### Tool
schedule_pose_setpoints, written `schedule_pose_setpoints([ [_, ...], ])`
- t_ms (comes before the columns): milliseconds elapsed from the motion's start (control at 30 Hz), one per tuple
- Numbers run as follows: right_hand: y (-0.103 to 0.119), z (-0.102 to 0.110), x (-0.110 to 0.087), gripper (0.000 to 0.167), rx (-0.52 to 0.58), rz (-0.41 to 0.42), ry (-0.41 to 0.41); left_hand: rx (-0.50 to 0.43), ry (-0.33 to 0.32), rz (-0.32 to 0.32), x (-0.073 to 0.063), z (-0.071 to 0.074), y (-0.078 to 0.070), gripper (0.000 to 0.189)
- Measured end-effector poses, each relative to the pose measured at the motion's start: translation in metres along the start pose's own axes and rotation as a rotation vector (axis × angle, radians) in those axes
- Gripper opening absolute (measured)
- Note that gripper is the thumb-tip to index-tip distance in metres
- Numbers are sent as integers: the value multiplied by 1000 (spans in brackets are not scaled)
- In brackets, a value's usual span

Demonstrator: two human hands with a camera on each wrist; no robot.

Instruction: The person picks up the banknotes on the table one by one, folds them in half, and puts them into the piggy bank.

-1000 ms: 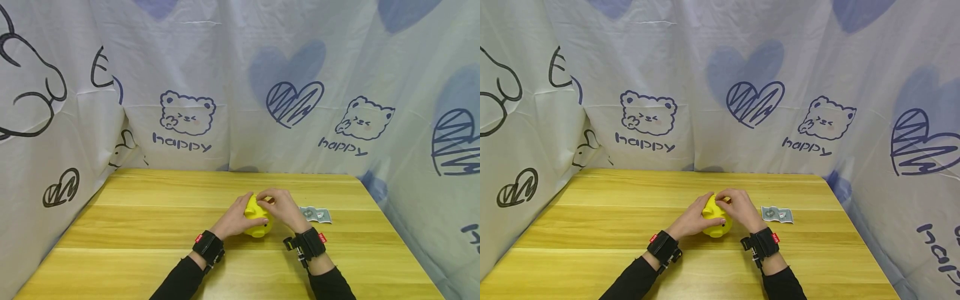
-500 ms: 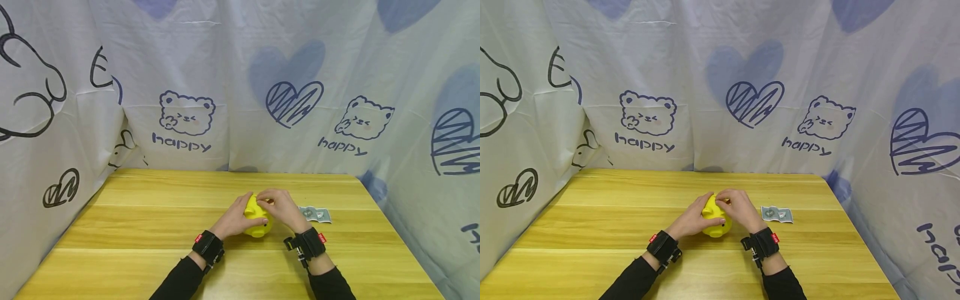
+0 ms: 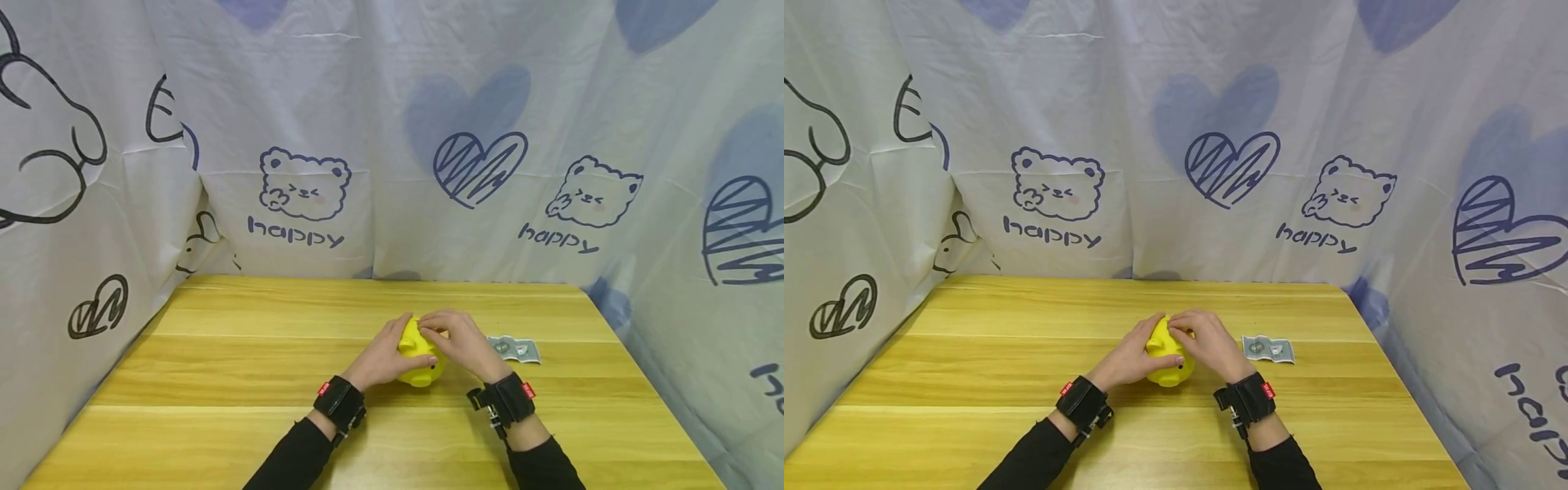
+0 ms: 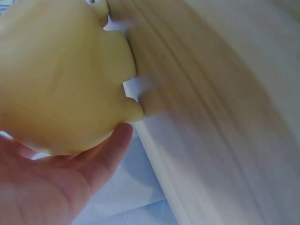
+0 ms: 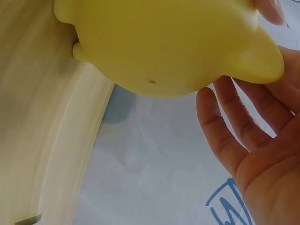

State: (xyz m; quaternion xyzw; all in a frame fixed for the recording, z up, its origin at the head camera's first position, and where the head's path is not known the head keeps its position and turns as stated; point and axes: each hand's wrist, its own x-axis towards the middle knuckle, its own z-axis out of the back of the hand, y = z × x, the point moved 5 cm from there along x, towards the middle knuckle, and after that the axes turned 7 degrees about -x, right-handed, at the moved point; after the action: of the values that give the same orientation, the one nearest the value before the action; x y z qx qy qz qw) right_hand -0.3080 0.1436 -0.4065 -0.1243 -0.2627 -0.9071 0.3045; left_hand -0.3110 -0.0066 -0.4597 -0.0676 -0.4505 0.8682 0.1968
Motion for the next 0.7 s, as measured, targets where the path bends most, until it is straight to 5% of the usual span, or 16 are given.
schedule_pose_setpoints([
  [700,-15,6,-8,21,31,-97,-22,3,-10,9,0,1,1,106],
])
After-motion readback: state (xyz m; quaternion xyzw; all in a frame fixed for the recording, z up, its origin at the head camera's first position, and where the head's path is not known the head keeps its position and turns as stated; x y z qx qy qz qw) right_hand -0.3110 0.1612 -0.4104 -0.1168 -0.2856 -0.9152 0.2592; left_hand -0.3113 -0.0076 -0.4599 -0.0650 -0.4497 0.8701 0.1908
